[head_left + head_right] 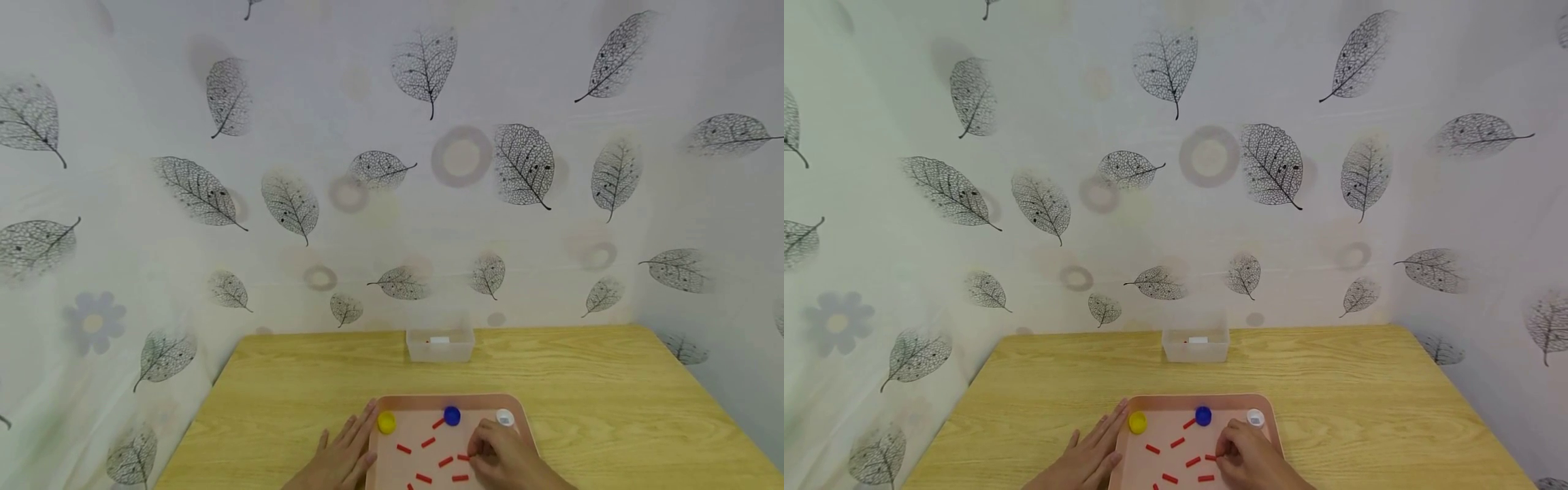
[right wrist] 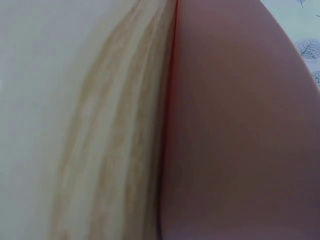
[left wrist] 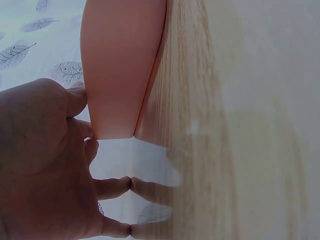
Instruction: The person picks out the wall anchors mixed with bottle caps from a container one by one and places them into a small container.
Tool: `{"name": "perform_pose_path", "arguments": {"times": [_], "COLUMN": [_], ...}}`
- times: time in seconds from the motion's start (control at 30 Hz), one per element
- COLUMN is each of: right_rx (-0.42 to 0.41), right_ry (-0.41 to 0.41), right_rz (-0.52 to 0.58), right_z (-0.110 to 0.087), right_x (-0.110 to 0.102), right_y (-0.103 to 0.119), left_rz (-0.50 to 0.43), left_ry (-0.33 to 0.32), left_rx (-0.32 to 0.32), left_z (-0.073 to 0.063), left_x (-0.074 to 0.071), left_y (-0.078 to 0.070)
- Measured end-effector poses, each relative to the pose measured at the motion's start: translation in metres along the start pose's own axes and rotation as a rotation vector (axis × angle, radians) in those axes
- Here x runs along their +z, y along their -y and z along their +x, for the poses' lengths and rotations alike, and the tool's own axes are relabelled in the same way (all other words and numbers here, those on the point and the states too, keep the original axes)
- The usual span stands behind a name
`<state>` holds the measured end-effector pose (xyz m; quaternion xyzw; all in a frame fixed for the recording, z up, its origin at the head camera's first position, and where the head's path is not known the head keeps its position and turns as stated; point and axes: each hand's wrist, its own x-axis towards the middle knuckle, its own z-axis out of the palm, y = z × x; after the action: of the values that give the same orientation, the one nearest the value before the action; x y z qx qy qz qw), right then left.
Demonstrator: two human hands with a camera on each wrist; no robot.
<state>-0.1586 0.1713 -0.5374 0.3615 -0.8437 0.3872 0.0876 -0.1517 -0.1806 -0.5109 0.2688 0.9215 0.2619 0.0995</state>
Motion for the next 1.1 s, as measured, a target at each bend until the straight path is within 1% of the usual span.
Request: {"name": "perform_pose_path", "arguments": {"times": [0.27, 0.4, 0.53, 0.63, 0.73, 0.87, 0.9, 1.0, 1.07, 1.1], "right_rx": [-0.045, -0.023, -0.004, -0.017, -0.060, -0.140, -0.142, -0.157, -0.121, -0.112], "right_ry": [-0.010, 0.004, -0.001, -0.024, -0.065, -0.128, -0.129, -0.147, -0.143, -0.148], "right_rz": [-0.034, -0.020, -0.006, -0.011, -0.015, -0.027, -0.002, -0.005, 0.014, 0.005], "right_z": [0.001, 0.002, 0.002, 0.002, 0.002, 0.004, 0.005, 0.008, 0.010, 0.011], "right_x": [0.001, 0.001, 0.000, -0.001, -0.002, -0.003, -0.004, -0.008, -0.011, -0.012], "right_y": [-0.001, 0.000, 0.003, 0.003, 0.004, 0.006, 0.006, 0.008, 0.011, 0.012], "left_rz": [0.001, -0.005, -0.011, -0.014, -0.009, 0.004, 0.007, 0.009, 0.013, 0.012], "left_ry": [0.011, 0.013, 0.016, 0.015, 0.013, 0.010, 0.009, 0.002, -0.003, -0.005], "left_rx": [-0.023, -0.021, -0.024, -0.025, -0.031, -0.030, -0.029, -0.019, -0.017, -0.016], "left_z": [0.001, 0.001, 0.001, 0.001, 0.001, 0.002, 0.002, 0.002, 0.002, 0.002], "left_x": [0.000, 0.000, 0.000, -0.001, -0.001, 0.002, 0.003, 0.004, 0.006, 0.006], "left_y": [0.001, 0.002, 0.001, 0.000, 0.000, 0.003, 0.004, 0.005, 0.006, 0.007]}}
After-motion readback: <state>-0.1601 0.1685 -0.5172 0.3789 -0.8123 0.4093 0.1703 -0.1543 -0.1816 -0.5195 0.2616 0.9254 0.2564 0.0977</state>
